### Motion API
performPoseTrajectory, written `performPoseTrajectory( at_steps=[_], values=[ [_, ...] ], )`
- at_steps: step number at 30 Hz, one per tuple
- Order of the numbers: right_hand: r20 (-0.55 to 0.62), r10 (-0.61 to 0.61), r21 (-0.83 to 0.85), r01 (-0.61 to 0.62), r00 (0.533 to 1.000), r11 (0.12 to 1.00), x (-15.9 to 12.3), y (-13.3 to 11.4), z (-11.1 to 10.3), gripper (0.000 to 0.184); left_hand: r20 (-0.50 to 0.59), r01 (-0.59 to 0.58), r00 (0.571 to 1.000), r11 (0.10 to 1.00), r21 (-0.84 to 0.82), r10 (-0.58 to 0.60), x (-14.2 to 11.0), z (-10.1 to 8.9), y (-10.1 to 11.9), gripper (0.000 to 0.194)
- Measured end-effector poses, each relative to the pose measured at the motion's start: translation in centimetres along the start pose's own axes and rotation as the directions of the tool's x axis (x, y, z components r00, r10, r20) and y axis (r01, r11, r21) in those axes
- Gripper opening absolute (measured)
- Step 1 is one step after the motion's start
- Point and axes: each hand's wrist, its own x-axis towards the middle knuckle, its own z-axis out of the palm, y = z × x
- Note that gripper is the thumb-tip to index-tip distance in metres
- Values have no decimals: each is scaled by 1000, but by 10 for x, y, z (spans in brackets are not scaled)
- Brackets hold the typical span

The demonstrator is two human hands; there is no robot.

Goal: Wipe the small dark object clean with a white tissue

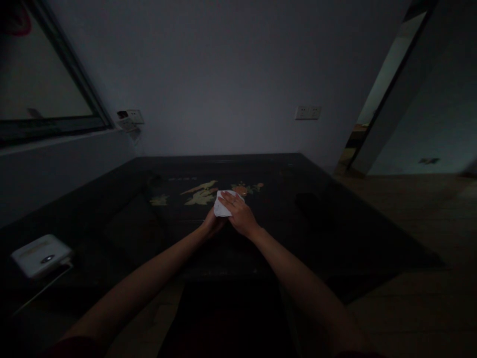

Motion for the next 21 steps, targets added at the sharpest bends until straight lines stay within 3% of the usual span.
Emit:
performPoseTrajectory(
  at_steps=[7, 13, 21],
  values=[
    [-173, 178, 260, -129, 969, 957, -1, 8, -1, 64, -2, -34, 999, 993, 117, 34, -5, 3, 7, 24],
    [-210, 236, 331, -159, 949, 930, 0, 10, -5, 57, 20, 17, 1000, 1000, -7, -17, -3, 3, 11, 36],
    [-216, 202, 291, -135, 955, 947, -2, 10, -3, 53, -38, 40, 998, 986, -163, -46, 1, 0, 17, 37]
  ],
)
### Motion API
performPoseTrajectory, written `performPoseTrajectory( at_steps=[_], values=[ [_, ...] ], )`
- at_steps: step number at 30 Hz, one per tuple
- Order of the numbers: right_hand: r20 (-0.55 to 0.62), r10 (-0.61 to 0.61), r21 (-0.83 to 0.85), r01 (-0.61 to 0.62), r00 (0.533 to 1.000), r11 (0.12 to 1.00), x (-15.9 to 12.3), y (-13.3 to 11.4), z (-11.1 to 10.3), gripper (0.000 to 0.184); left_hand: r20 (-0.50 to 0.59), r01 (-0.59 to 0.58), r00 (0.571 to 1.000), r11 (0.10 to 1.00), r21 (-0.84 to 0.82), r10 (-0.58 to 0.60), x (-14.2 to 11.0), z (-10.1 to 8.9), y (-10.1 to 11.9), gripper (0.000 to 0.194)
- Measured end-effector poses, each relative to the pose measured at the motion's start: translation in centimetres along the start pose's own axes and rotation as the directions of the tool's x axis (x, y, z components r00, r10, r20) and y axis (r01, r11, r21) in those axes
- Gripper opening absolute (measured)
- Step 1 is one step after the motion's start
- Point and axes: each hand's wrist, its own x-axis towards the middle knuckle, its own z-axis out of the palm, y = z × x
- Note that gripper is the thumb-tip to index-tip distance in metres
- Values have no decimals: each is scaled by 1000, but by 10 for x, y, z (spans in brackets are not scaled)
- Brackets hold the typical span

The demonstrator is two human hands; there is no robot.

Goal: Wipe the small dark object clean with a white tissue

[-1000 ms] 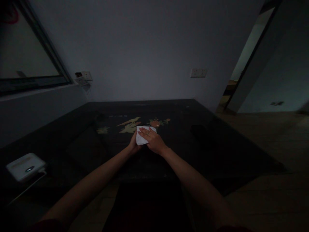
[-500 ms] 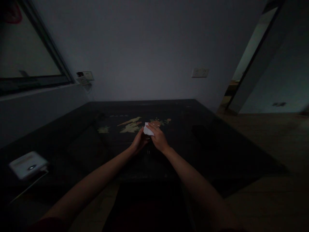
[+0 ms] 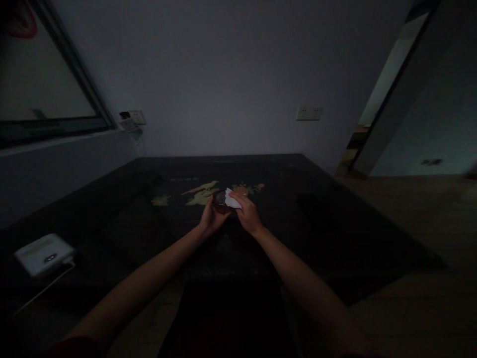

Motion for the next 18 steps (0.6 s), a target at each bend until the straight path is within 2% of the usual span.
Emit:
performPoseTrajectory(
  at_steps=[6, 12, 15, 18],
  values=[
    [102, -95, -44, 100, 990, 994, -2, -3, 4, 54, -15, -9, 1000, 998, -62, 8, 2, 0, 3, 38],
    [275, -205, -126, 247, 939, 961, -3, -10, 6, 59, 6, 9, 1000, 1000, -25, -9, 0, 0, -1, 44],
    [336, -212, -181, 284, 918, 942, -3, -10, 7, 64, 2, 8, 1000, 1000, 24, -8, 0, -2, -5, 43],
    [342, -173, -214, 256, 924, 943, -3, -8, 9, 64, 1, -8, 1000, 997, 79, 8, 0, -2, -10, 37]
  ],
)
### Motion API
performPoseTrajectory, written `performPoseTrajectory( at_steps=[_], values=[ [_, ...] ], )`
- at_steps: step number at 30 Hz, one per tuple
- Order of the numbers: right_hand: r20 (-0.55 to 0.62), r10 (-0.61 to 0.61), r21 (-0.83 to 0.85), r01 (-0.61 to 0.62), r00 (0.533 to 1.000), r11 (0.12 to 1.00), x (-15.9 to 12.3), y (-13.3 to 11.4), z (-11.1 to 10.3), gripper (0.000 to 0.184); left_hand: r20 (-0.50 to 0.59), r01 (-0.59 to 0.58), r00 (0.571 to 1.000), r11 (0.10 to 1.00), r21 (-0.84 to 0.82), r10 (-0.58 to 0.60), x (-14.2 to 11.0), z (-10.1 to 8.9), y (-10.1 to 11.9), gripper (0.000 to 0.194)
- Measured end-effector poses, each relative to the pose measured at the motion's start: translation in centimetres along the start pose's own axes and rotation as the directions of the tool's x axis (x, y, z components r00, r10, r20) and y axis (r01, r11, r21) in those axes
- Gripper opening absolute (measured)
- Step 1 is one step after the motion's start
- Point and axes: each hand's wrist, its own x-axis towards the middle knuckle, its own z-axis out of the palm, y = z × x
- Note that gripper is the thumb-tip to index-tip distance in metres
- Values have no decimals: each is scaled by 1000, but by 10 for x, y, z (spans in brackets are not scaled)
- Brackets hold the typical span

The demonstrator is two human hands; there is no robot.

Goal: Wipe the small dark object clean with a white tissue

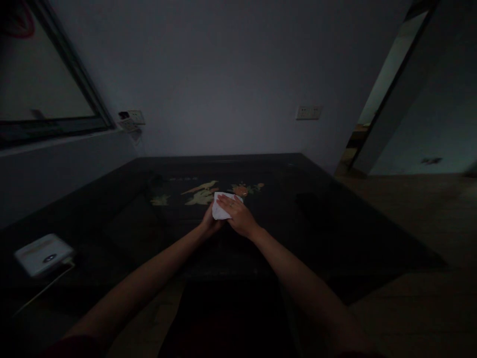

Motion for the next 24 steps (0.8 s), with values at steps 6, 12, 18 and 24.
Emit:
performPoseTrajectory(
  at_steps=[6, 12, 18, 24],
  values=[
    [-85, 112, 116, -102, 990, 988, 1, 8, 2, 63, 87, -37, 996, 998, 45, 33, 1, 3, -4, 30],
    [-129, 227, 175, -203, 965, 963, -1, 17, 3, 61, -6, 37, 999, 997, 64, -37, -3, 3, 3, 28],
    [-114, 252, 161, -233, 961, 959, -2, 17, 2, 57, -20, 30, 999, 999, -20, -31, 1, -1, 9, 30],
    [-69, 196, 130, -186, 978, 974, -2, 7, -3, 56, -35, 3, 999, 997, -82, -6, 5, -3, 12, 29]
  ],
)
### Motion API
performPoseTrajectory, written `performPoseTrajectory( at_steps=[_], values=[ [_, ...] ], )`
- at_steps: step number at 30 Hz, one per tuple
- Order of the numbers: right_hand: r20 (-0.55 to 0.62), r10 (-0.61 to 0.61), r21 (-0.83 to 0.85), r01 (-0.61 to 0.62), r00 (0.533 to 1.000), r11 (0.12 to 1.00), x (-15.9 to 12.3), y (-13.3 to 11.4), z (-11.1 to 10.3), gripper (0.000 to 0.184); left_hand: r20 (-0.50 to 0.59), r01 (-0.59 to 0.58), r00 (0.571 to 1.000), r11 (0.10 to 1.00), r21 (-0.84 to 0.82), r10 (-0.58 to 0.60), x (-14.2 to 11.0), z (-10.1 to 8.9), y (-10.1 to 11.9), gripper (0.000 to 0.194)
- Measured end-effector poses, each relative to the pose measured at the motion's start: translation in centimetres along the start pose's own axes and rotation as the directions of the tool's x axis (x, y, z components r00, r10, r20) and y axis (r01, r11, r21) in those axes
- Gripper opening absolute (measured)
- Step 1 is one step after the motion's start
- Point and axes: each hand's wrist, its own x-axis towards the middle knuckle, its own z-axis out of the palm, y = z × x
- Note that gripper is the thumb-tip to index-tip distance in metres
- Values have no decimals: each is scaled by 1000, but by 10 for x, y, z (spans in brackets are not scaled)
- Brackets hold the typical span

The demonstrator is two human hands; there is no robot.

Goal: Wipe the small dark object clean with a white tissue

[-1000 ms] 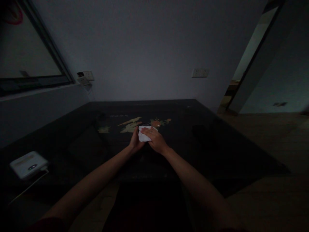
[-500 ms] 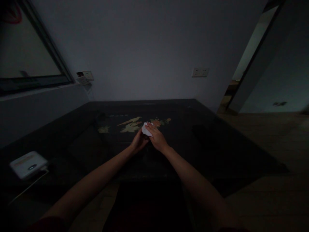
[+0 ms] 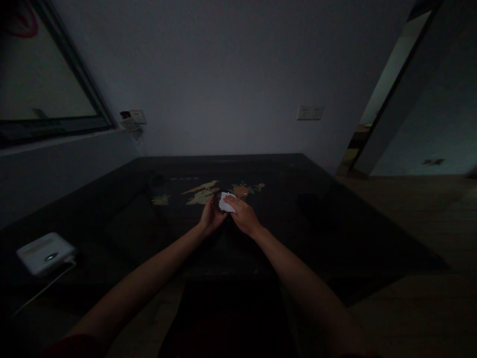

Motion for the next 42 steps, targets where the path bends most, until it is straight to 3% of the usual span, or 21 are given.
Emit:
performPoseTrajectory(
  at_steps=[5, 9, 18, 28, 34, 42],
  values=[
    [63, -109, -11, 110, 992, 994, 0, -4, 0, 54, 8, 8, 1000, 1000, -19, -8, -2, 3, -2, 35],
    [92, -120, -22, 122, 989, 992, 0, -5, 1, 54, 25, 31, 999, 1000, 3, -31, -3, 5, -4, 33],
    [51, -22, -61, 25, 998, 998, 1, 7, 6, 59, 120, 77, 989, 996, 52, -83, -5, 4, -8, 30],
    [4, 117, -150, -115, 993, 982, 2, 11, 4, 54, -3, 87, 996, 995, 43, -87, -3, 1, -2, 30],
    [-29, 58, -84, -60, 998, 995, 1, 7, 1, 50, -14, 40, 999, 999, 17, -40, 1, -2, 0, 29],
    [59, -86, -6, 87, 994, 996, 0, -7, -1, 55, 36, 36, 999, 999, 11, -37, 0, 2, -1, 31]
  ],
)
